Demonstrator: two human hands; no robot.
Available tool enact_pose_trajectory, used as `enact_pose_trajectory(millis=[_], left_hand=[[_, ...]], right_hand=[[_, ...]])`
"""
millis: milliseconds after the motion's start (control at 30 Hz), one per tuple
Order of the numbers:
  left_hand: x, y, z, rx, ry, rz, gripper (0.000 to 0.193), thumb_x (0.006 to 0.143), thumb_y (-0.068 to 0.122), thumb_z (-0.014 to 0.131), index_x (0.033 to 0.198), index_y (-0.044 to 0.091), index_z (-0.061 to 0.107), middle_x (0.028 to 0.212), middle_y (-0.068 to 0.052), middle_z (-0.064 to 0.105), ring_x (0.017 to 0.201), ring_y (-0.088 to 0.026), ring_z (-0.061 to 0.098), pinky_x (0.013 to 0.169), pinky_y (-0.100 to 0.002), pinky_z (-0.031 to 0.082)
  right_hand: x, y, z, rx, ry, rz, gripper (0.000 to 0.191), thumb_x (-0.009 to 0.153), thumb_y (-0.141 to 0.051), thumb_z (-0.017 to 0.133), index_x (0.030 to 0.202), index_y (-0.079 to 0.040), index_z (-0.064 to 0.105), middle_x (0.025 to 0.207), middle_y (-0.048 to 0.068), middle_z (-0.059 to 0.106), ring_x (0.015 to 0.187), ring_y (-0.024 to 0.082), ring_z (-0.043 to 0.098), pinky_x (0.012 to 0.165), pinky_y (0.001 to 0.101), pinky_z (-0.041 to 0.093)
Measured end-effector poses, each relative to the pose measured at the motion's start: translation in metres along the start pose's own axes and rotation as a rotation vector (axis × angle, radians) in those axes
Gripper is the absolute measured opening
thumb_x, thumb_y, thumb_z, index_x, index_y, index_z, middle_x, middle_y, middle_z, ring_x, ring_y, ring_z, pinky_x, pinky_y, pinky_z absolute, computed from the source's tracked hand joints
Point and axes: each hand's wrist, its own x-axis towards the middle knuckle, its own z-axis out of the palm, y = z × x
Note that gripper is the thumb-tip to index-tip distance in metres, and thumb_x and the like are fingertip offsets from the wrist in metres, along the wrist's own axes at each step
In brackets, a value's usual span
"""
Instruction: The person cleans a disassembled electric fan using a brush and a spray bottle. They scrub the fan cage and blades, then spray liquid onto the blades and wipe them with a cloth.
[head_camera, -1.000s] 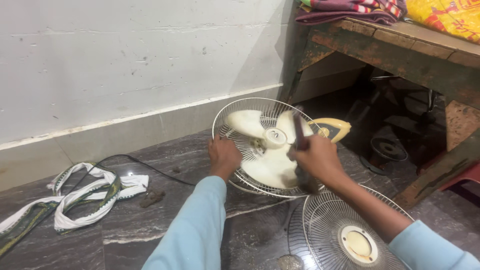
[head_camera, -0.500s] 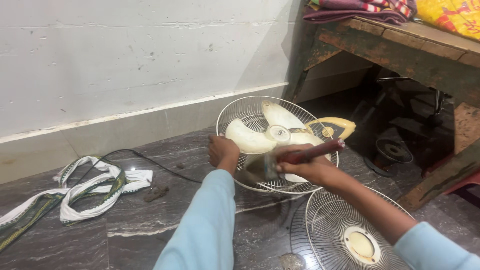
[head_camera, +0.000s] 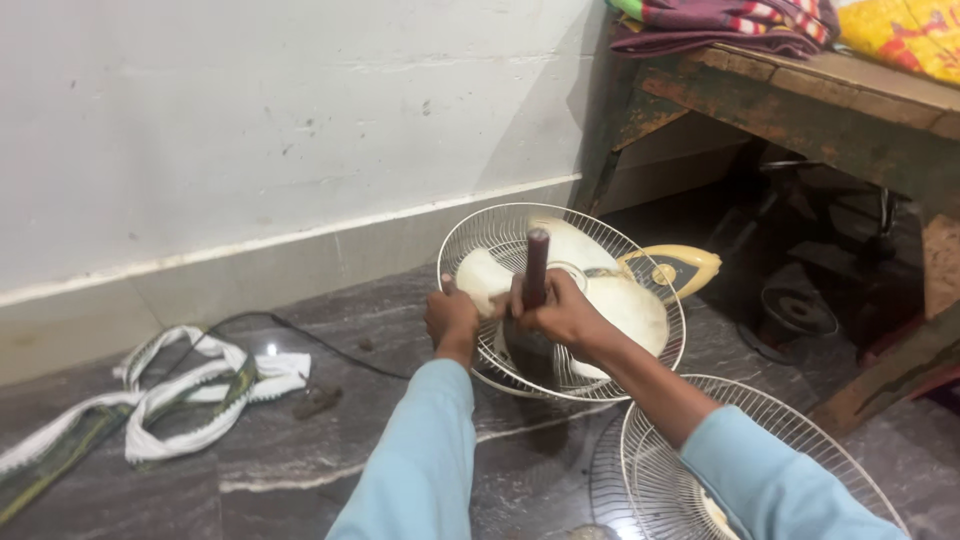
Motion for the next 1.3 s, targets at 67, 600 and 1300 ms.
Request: enact_pose_trajectory(millis=[67,600,1300], left_hand=[[0.005,-0.003,0.006,0.005,-0.009,-0.01,0.06,0.104,0.051,0.038,0.122,0.002,0.067,0.129,-0.022,0.066,0.122,-0.045,0.061,0.102,-0.059,0.046],[0.013,-0.006,0.005,0.114,0.028,0.013,0.056,0.105,0.052,0.037,0.123,0.008,0.066,0.128,-0.016,0.068,0.127,-0.038,0.059,0.11,-0.057,0.037],[-0.013,0.002,-0.016,0.072,0.094,0.042,0.049,0.102,0.051,0.047,0.114,0.012,0.075,0.117,-0.015,0.072,0.114,-0.039,0.065,0.097,-0.053,0.048]], right_hand=[[0.016,0.008,0.005,0.18,0.202,-0.134,0.024,0.072,0.016,0.064,0.074,-0.007,0.057,0.101,0.012,0.076,0.126,0.028,0.066,0.111,0.0475,0.049],[-0.027,-0.034,-0.075,-0.513,-0.075,0.591,0.024,0.061,0.016,0.066,0.064,-0.006,0.057,0.077,0.009,0.069,0.085,0.025,0.068,0.093,0.0383,0.052],[0.001,0.031,-0.03,0.2,0.235,0.054,0.032,0.06,0.021,0.057,0.068,-0.007,0.046,0.076,0.007,0.056,0.09,0.025,0.067,0.073,0.0376,0.056]])
